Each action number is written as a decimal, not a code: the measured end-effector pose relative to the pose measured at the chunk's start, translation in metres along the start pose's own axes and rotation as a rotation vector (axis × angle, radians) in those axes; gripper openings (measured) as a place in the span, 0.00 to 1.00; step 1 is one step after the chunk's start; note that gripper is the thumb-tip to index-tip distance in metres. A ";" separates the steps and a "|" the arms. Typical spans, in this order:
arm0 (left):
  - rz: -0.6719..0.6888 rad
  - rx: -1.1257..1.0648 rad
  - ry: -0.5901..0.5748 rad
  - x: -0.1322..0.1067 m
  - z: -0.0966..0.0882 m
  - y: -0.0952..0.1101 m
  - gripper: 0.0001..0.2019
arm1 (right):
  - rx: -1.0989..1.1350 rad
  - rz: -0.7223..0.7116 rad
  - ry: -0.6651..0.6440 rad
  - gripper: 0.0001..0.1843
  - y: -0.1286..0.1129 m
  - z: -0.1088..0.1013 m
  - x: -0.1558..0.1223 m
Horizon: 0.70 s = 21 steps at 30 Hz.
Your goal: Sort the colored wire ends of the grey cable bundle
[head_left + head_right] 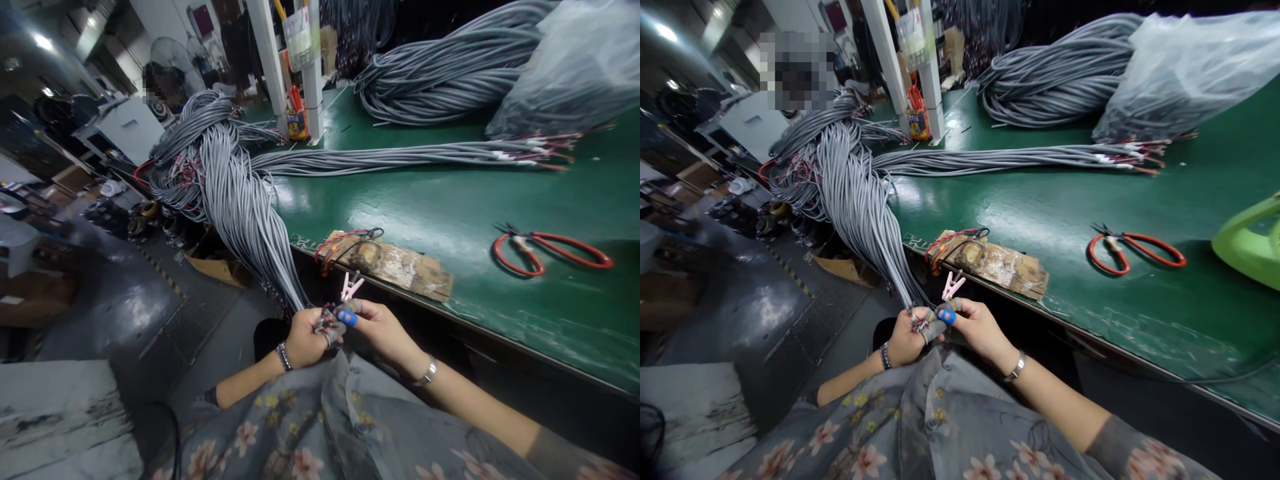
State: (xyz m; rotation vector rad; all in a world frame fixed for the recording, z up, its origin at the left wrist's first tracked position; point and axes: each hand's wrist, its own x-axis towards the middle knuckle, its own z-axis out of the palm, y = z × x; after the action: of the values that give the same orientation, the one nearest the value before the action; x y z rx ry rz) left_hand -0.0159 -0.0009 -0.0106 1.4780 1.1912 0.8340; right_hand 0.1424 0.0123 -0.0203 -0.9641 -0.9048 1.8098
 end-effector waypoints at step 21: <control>-0.020 -0.161 0.188 0.007 0.016 0.010 0.21 | 0.202 -0.080 0.040 0.26 0.012 -0.008 0.030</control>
State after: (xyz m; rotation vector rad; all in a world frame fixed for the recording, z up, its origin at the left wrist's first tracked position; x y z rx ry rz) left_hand 0.0039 0.0012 -0.0050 1.2768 1.2436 1.0489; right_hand 0.1358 0.0366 -0.0417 -0.8220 -0.7109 1.7698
